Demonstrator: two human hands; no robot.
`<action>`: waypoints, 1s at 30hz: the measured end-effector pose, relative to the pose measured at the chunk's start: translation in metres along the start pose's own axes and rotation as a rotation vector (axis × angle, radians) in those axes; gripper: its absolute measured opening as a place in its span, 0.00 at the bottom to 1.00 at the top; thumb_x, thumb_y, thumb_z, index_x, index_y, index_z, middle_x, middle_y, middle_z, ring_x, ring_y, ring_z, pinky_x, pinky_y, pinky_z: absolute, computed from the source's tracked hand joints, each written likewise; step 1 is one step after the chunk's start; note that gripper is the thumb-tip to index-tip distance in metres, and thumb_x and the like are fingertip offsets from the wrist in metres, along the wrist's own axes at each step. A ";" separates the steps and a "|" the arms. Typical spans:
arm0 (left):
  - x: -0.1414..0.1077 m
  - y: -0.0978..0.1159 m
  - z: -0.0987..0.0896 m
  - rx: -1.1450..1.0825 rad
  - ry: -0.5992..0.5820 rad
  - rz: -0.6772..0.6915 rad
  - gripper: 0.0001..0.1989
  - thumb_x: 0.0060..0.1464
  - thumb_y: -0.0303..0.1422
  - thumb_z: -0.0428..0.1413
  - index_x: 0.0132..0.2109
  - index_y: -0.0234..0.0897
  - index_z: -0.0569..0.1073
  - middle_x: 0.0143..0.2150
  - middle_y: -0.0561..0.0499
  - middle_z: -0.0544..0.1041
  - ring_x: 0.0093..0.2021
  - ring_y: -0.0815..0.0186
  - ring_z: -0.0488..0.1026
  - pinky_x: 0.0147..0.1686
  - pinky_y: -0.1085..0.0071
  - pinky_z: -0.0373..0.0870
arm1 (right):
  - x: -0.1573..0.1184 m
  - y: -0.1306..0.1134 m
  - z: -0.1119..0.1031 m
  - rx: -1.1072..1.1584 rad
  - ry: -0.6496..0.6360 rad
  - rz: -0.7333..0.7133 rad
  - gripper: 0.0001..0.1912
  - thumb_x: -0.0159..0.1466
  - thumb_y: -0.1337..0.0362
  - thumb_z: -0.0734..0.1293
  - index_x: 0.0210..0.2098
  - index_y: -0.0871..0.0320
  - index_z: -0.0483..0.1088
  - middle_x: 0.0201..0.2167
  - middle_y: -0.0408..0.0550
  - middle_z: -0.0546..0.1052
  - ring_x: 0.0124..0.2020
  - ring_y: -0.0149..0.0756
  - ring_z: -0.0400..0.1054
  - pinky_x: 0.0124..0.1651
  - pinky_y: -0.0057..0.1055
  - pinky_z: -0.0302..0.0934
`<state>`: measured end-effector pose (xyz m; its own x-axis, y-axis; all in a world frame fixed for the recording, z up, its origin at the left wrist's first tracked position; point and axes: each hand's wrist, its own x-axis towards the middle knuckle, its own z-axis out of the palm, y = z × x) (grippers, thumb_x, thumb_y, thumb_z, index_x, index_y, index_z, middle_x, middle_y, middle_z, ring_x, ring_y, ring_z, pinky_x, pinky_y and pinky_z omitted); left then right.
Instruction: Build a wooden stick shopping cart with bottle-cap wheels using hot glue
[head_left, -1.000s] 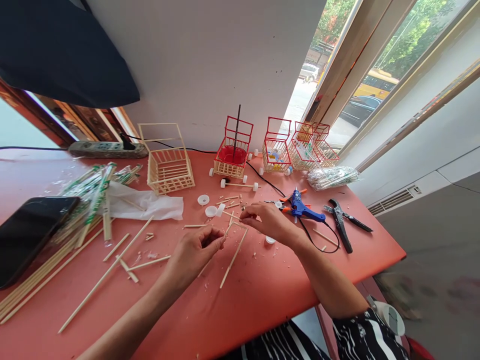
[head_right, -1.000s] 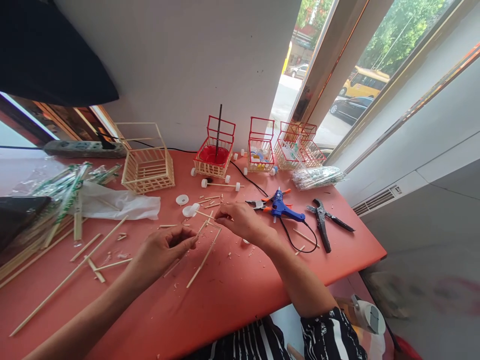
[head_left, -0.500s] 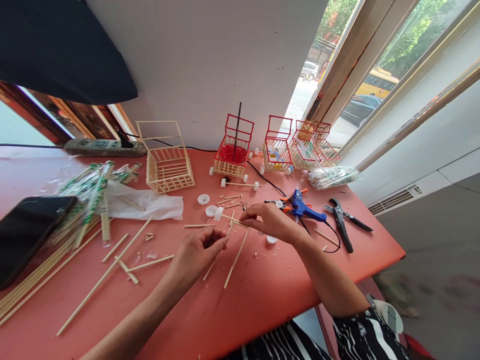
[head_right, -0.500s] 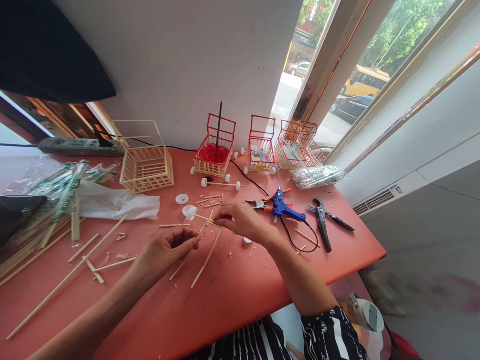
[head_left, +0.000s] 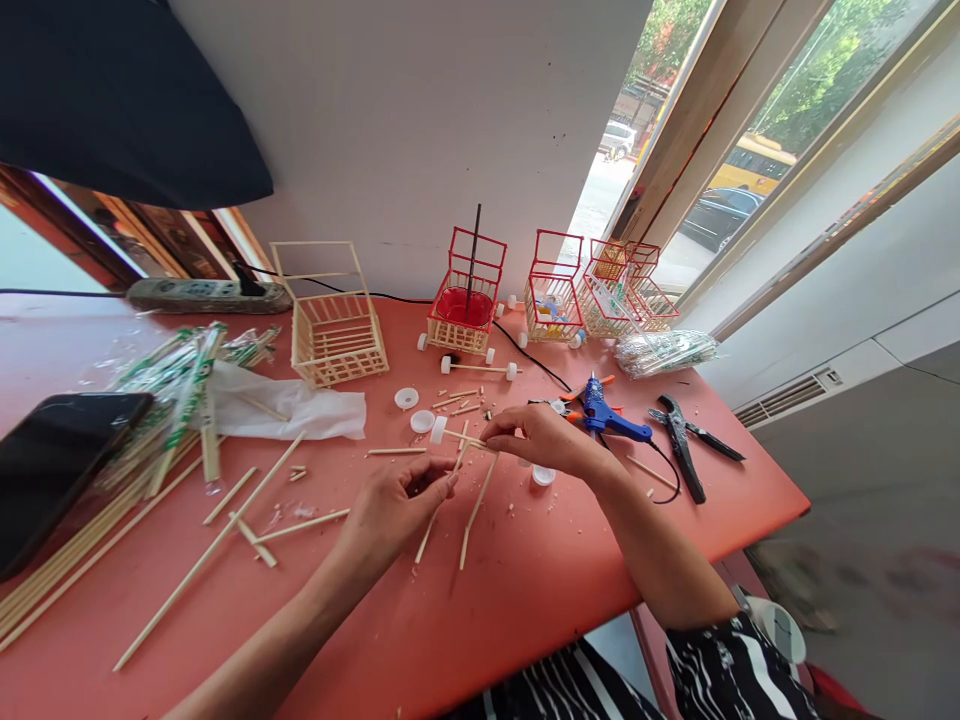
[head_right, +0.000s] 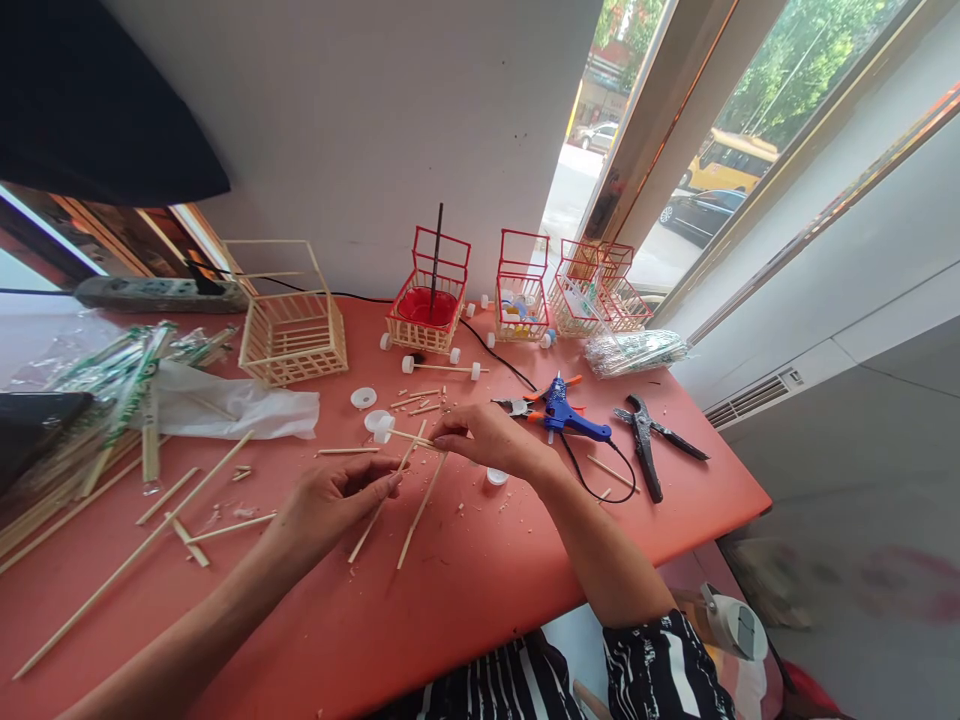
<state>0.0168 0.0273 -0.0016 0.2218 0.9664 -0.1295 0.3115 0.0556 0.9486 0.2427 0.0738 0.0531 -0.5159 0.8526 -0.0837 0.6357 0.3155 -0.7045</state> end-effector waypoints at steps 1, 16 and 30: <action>0.000 -0.001 0.000 0.007 -0.003 -0.001 0.21 0.50 0.49 0.57 0.41 0.35 0.80 0.29 0.49 0.80 0.31 0.61 0.76 0.33 0.68 0.69 | 0.000 0.000 0.000 -0.002 -0.005 -0.002 0.06 0.67 0.70 0.70 0.40 0.59 0.81 0.34 0.43 0.82 0.35 0.30 0.71 0.39 0.25 0.59; 0.003 -0.013 0.002 -0.050 -0.049 -0.024 0.21 0.54 0.50 0.56 0.42 0.36 0.78 0.29 0.50 0.79 0.20 0.68 0.65 0.20 0.72 0.58 | 0.001 0.003 0.001 -0.005 -0.002 -0.032 0.05 0.67 0.70 0.69 0.38 0.60 0.79 0.33 0.43 0.81 0.34 0.30 0.72 0.40 0.25 0.60; 0.005 -0.016 0.005 -0.041 0.013 -0.013 0.19 0.48 0.48 0.60 0.38 0.37 0.81 0.35 0.49 0.82 0.33 0.61 0.75 0.35 0.68 0.69 | 0.002 -0.002 0.000 -0.003 -0.026 -0.028 0.04 0.67 0.69 0.70 0.38 0.61 0.80 0.33 0.44 0.81 0.35 0.30 0.71 0.40 0.25 0.60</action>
<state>0.0178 0.0298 -0.0193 0.2058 0.9688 -0.1382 0.2760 0.0781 0.9580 0.2406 0.0753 0.0542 -0.5484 0.8322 -0.0820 0.6224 0.3408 -0.7046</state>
